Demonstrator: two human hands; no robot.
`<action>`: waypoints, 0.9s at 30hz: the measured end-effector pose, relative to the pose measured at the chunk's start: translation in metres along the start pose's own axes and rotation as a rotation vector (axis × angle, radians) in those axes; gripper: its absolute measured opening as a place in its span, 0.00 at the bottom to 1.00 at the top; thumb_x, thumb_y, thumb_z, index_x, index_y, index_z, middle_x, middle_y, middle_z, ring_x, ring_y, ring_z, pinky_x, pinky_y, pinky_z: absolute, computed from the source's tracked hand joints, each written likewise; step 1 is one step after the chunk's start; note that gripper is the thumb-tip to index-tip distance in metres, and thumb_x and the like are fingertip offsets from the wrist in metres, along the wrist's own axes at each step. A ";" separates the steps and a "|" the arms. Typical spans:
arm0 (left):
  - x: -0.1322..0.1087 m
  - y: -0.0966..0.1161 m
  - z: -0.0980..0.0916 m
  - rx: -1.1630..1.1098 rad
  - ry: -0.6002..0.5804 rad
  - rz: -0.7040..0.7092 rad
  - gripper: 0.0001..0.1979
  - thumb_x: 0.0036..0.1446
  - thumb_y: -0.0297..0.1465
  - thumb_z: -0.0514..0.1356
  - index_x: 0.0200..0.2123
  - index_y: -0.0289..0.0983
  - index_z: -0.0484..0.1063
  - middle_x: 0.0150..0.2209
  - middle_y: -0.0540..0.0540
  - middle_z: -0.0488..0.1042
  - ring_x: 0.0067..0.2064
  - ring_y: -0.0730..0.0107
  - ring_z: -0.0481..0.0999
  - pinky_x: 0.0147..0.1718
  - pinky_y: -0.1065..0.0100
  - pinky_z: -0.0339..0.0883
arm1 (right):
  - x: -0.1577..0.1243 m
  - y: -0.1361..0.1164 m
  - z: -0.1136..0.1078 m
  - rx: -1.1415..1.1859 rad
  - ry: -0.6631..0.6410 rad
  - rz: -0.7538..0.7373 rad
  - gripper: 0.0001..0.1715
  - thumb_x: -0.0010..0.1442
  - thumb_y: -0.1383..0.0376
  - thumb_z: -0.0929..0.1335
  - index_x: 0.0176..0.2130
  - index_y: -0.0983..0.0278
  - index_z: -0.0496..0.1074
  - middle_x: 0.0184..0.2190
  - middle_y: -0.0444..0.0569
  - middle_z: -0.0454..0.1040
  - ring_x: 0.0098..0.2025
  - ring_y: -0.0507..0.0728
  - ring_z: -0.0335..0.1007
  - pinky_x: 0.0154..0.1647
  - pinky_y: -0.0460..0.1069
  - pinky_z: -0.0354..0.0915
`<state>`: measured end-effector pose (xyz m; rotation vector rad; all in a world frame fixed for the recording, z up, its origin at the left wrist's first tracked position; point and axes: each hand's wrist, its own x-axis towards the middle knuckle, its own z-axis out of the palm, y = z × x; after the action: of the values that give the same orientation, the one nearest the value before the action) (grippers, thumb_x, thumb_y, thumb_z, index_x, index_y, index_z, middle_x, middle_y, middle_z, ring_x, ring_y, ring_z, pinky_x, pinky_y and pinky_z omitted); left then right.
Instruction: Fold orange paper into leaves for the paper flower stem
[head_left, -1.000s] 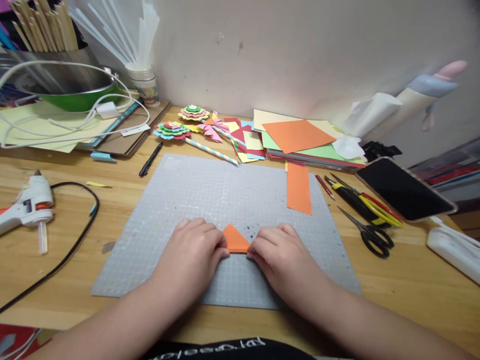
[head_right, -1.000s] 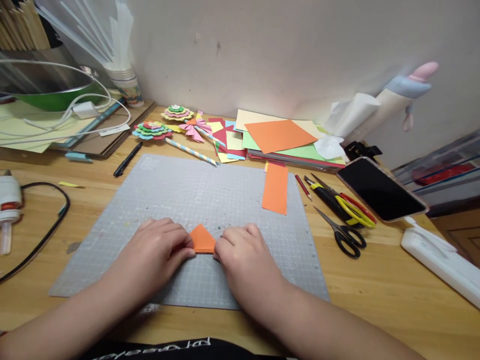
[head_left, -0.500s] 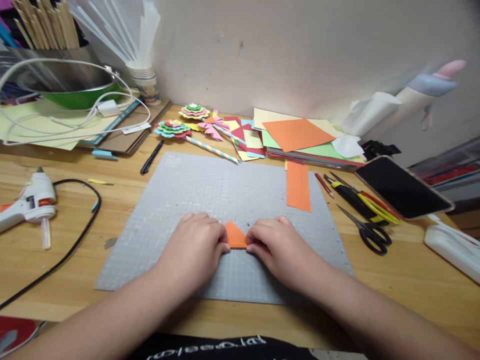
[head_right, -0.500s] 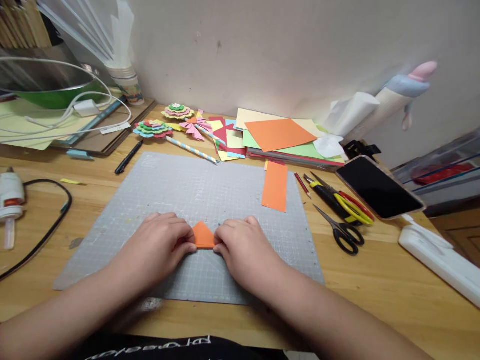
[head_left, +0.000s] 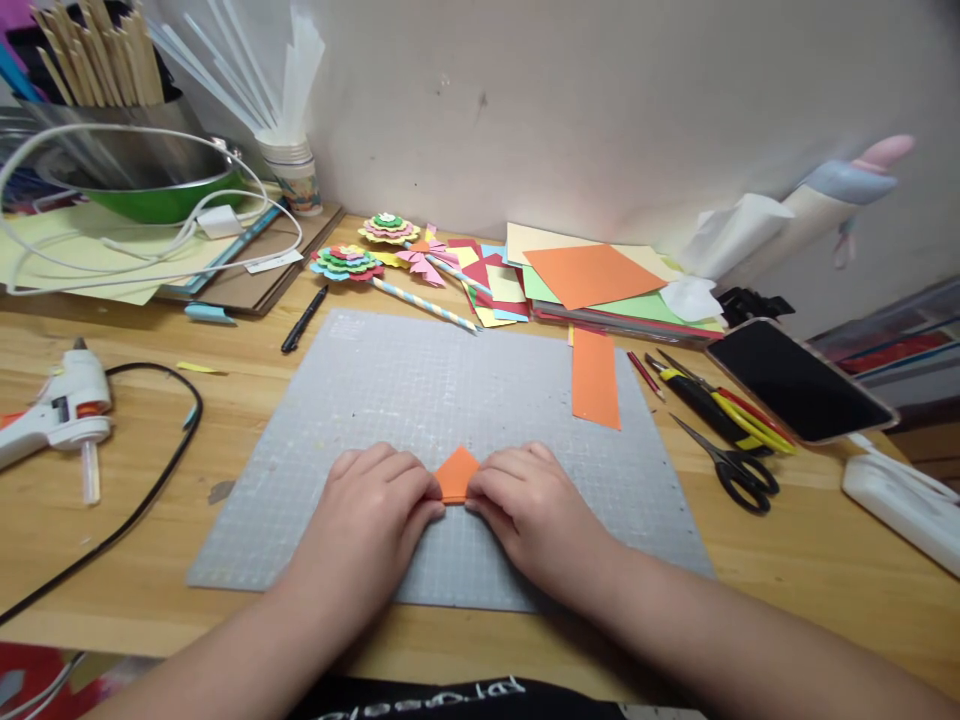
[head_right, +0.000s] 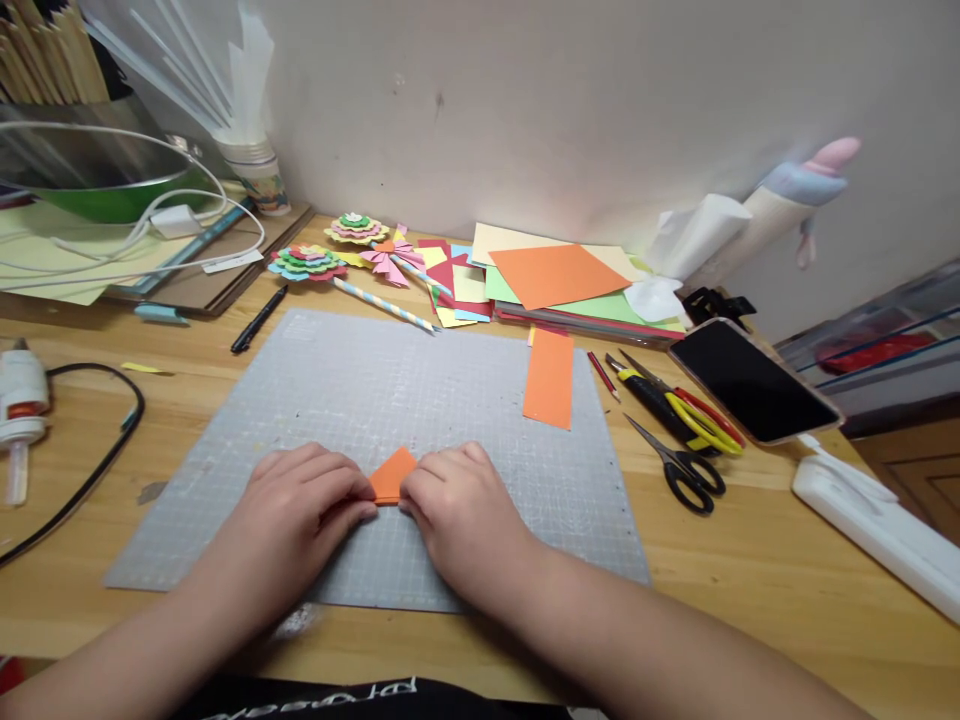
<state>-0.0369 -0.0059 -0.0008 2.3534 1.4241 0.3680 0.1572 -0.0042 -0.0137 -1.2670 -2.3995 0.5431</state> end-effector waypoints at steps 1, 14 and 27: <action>-0.002 -0.001 0.000 0.002 0.008 -0.007 0.04 0.58 0.29 0.58 0.30 0.40 0.71 0.31 0.51 0.75 0.38 0.63 0.69 0.38 0.60 0.54 | 0.000 0.000 0.000 -0.001 0.004 -0.001 0.11 0.63 0.70 0.63 0.30 0.64 0.71 0.29 0.45 0.73 0.34 0.53 0.65 0.37 0.50 0.51; -0.008 0.000 0.001 0.146 0.077 0.042 0.09 0.61 0.29 0.54 0.29 0.39 0.72 0.30 0.49 0.75 0.36 0.63 0.69 0.35 0.61 0.54 | 0.000 0.000 0.001 -0.004 0.011 -0.005 0.09 0.62 0.70 0.64 0.30 0.65 0.70 0.28 0.44 0.73 0.33 0.53 0.65 0.37 0.50 0.51; 0.012 0.002 -0.009 0.189 -0.103 -0.018 0.05 0.55 0.29 0.59 0.28 0.37 0.74 0.28 0.46 0.76 0.35 0.57 0.71 0.35 0.58 0.56 | 0.006 -0.002 -0.002 -0.007 -0.081 0.085 0.06 0.60 0.71 0.65 0.31 0.64 0.69 0.28 0.44 0.73 0.34 0.53 0.66 0.37 0.50 0.52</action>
<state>-0.0331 0.0057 0.0089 2.4654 1.4878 0.1100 0.1536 0.0007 -0.0102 -1.3801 -2.4235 0.6221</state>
